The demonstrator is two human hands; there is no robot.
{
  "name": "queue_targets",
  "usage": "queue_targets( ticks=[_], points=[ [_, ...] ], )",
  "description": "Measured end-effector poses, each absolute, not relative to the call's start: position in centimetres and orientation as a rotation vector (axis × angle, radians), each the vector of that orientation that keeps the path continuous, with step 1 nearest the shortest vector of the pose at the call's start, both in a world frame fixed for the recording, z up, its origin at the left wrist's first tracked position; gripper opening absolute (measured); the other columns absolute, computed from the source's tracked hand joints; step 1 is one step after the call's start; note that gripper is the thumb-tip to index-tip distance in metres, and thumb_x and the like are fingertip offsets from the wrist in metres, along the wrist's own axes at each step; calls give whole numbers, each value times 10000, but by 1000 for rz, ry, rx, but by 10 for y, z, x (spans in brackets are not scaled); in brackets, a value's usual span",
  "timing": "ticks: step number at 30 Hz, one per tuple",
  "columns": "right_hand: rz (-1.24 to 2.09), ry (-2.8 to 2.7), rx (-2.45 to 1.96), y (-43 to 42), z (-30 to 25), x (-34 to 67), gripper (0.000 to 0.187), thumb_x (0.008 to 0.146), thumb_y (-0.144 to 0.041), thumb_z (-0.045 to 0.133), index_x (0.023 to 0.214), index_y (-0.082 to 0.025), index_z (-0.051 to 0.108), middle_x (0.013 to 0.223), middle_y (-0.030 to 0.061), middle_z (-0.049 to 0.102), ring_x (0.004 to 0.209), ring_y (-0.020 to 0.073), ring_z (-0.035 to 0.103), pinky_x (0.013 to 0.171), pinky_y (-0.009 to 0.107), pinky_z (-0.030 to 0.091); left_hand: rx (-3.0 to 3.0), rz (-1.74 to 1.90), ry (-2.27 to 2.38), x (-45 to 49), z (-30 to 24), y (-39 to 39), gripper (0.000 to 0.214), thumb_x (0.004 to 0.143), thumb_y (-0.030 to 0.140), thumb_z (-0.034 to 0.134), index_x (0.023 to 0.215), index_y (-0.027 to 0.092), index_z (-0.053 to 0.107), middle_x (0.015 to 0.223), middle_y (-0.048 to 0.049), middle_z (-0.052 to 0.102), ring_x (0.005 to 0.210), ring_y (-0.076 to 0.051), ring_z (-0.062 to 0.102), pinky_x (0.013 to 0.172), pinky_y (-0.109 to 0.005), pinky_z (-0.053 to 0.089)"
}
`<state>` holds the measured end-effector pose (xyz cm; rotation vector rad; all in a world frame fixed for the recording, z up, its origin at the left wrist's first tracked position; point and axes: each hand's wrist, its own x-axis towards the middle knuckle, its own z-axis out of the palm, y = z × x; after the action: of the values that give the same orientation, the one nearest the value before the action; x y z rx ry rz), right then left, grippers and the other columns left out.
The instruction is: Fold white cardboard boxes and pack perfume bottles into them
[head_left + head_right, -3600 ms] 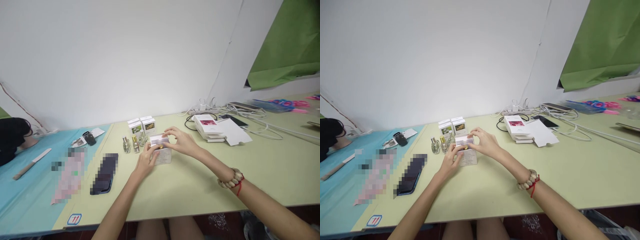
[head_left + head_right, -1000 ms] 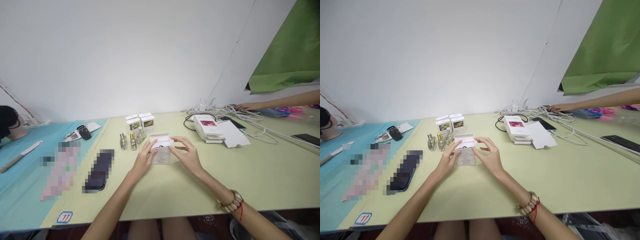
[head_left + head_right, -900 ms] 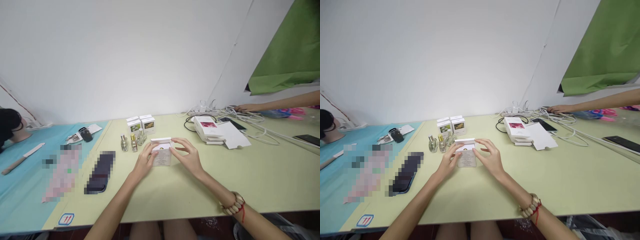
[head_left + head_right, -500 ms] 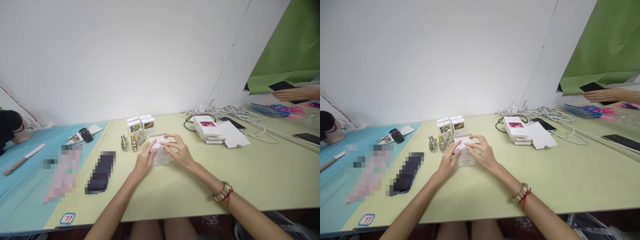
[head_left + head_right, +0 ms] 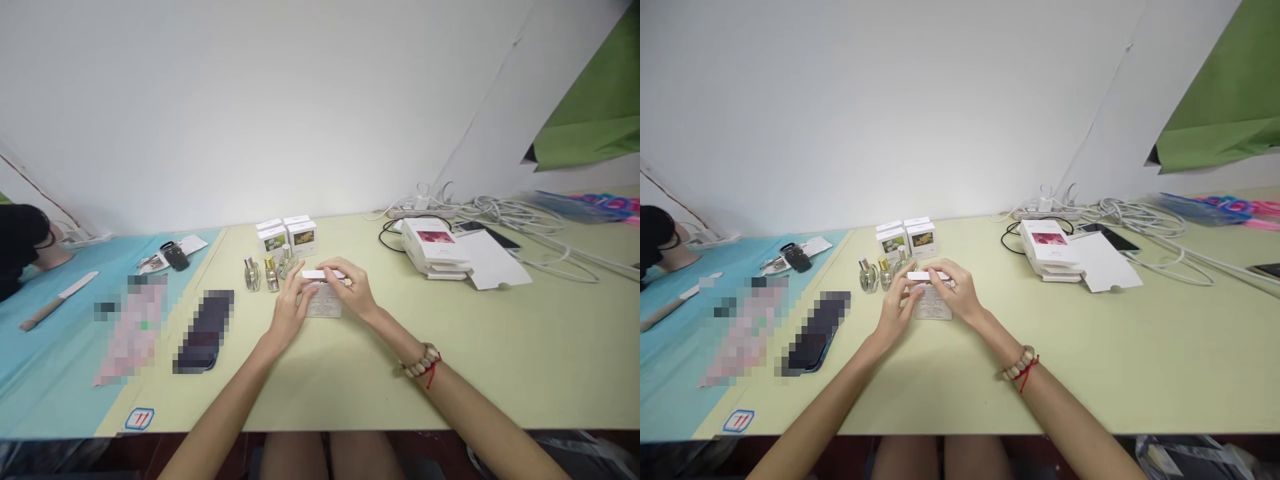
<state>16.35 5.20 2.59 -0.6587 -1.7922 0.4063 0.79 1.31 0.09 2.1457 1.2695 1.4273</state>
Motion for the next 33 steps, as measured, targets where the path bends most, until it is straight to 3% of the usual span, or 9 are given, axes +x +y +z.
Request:
queue_targets(
  ticks=[8,15,24,33],
  points=[
    [231,-1672,-657,45,16,161,103,822,-233,548,817,-199,644,821,53,665,792,163,622,722,319,511,2059,1588,1216,11,-2,13,85,863,259,498,908,190,517,1254,-103,466,1183,-195,477,721,-285,560],
    [161,-1724,-677,47,13,164,91,807,-268,565,807,-220,643,814,56,677,780,177,633,704,344,529,1988,1633,1233,13,-6,12,123,852,295,513,894,196,454,1223,-107,469,1105,-193,533,682,-294,566],
    [120,-1746,-645,45,8,165,67,771,-226,576,796,-218,638,881,74,643,815,182,619,721,362,525,2100,1598,1232,13,-4,10,218,882,249,461,1100,241,452,1276,-83,411,1184,-182,462,818,-314,540],
    [131,-1792,-591,48,6,170,130,731,-230,556,766,-220,682,864,65,588,755,168,577,638,328,490,2205,1571,1300,13,-2,10,195,876,287,477,1039,226,566,1282,-82,395,1122,-188,513,854,-351,514]
  ],
)
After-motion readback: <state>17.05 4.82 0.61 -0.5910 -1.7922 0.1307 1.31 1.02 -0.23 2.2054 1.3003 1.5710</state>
